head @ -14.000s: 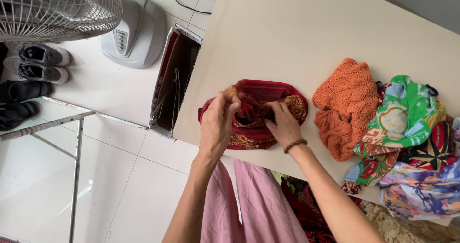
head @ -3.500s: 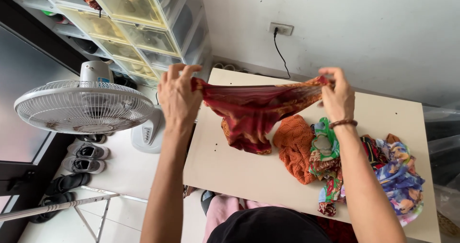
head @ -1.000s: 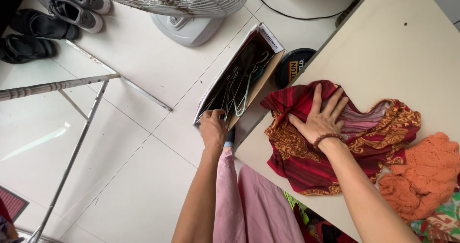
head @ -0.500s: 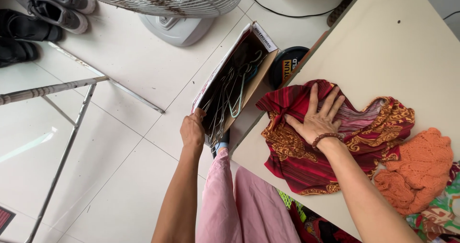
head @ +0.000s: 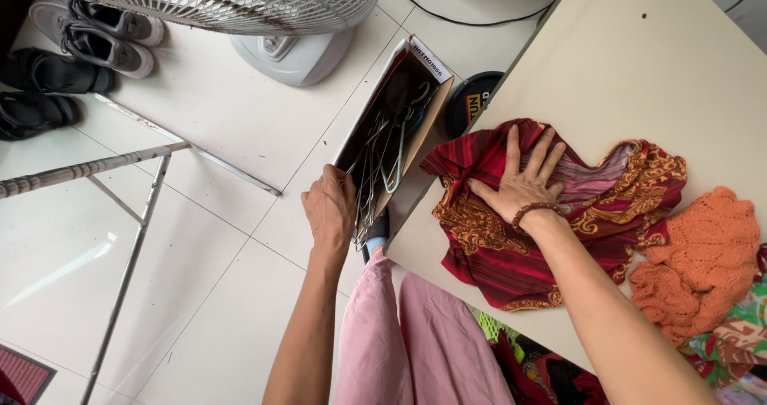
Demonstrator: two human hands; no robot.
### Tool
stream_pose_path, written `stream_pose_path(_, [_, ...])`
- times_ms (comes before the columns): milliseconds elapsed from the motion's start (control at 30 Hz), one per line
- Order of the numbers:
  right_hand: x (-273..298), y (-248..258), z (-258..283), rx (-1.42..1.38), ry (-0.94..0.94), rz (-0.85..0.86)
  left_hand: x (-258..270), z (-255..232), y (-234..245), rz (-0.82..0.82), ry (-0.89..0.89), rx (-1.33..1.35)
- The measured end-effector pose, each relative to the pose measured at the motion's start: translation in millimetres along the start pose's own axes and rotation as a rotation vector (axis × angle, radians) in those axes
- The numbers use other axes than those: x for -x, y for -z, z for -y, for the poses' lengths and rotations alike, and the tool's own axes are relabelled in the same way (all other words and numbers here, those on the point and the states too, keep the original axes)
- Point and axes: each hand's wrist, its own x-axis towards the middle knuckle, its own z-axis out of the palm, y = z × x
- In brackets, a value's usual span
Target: The person is hanging various pieces of clothing onto wire hangers and placing them on a drying rack.
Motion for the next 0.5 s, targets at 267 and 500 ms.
stream_pose_path(267, [1.7,0.2,3.4,-0.024,0.004,-0.004,42.0,-46.0,84.9,-0.12,0.066,0.121])
stream_pose_path(500, [6.7,5.1,6.4,-0.046,0.012,-0.013,94.2,-77.0,151.0,-0.297,0.127,0.231])
